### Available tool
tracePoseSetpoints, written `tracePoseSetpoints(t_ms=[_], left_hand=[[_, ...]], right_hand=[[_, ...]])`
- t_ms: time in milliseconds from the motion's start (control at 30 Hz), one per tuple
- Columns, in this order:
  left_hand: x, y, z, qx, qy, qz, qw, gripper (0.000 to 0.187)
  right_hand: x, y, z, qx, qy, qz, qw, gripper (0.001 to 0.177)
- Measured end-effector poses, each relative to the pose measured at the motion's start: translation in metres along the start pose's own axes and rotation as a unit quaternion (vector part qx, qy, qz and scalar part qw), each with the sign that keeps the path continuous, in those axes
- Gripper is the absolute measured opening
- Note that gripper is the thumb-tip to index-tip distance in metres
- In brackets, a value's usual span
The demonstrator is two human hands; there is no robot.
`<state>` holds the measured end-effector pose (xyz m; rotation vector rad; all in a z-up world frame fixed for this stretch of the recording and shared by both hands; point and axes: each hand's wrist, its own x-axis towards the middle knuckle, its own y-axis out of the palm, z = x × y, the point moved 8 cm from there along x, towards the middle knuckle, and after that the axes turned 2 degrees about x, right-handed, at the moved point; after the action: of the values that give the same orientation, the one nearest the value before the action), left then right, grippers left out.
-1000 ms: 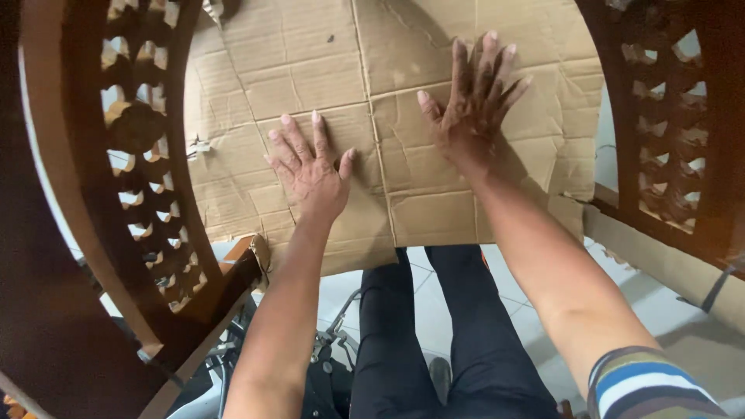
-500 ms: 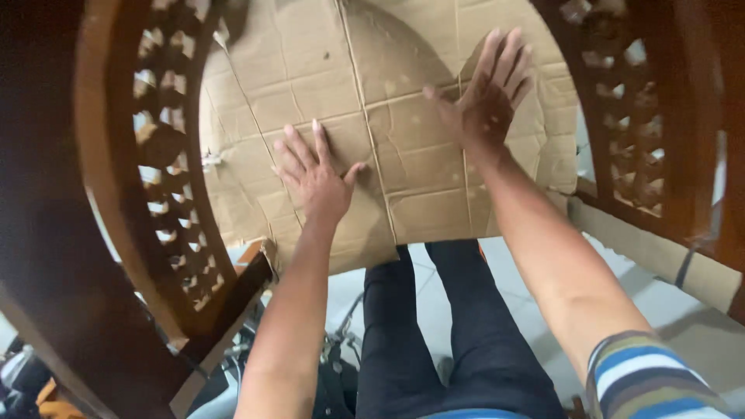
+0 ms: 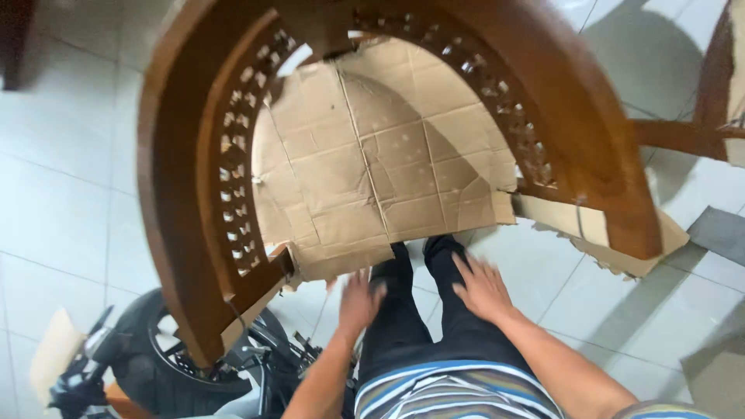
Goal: Wrapping a wooden chair with cardboard and securing it with plastic straps
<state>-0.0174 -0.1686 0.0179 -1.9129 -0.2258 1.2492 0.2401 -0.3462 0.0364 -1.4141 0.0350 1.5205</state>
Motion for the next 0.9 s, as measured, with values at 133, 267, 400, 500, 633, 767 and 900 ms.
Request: tracePoseSetpoints(t_ms=[133,267,400,500,633,767,900], left_hand=[[-0.103,0.086,0.044,-0.274,-0.148,0.279,0.908,0.092],[-0.118,0.077,0.075,-0.223,-0.196,0.262,0.918,0.087],[-0.078,-0.012,0.041,-0.200,-0.191,0.233,0.933,0.079],[-0.030,-0.051,0.017,-0.233,-0.180,0.168,0.941,0.083],[0.046,-0.004,0.061,-0.296,-0.252,0.071,0.918,0.091],[0.081,0.033,0.100,-0.246,-0.287,0.091,0.921,0.104],[0.093,0.048,0.108,-0.278,-0.297,0.092,0.909,0.107]], right_hand=[[-0.047,0.062,-0.061,0.076,0.110,0.129,0.983,0.074],[-0.035,-0.053,-0.021,0.089,0.090,-0.008,0.992,0.074],[0.015,-0.125,0.005,0.130,0.118,-0.039,0.984,0.071],[0.056,-0.101,-0.012,0.192,0.165,-0.067,0.965,0.076],[0.108,-0.075,-0.034,0.223,0.228,-0.076,0.945,0.087],[0.112,-0.071,-0.021,0.219,0.291,-0.094,0.927,0.088],[0.099,-0.058,-0.017,0.270,0.269,-0.140,0.914,0.077]])
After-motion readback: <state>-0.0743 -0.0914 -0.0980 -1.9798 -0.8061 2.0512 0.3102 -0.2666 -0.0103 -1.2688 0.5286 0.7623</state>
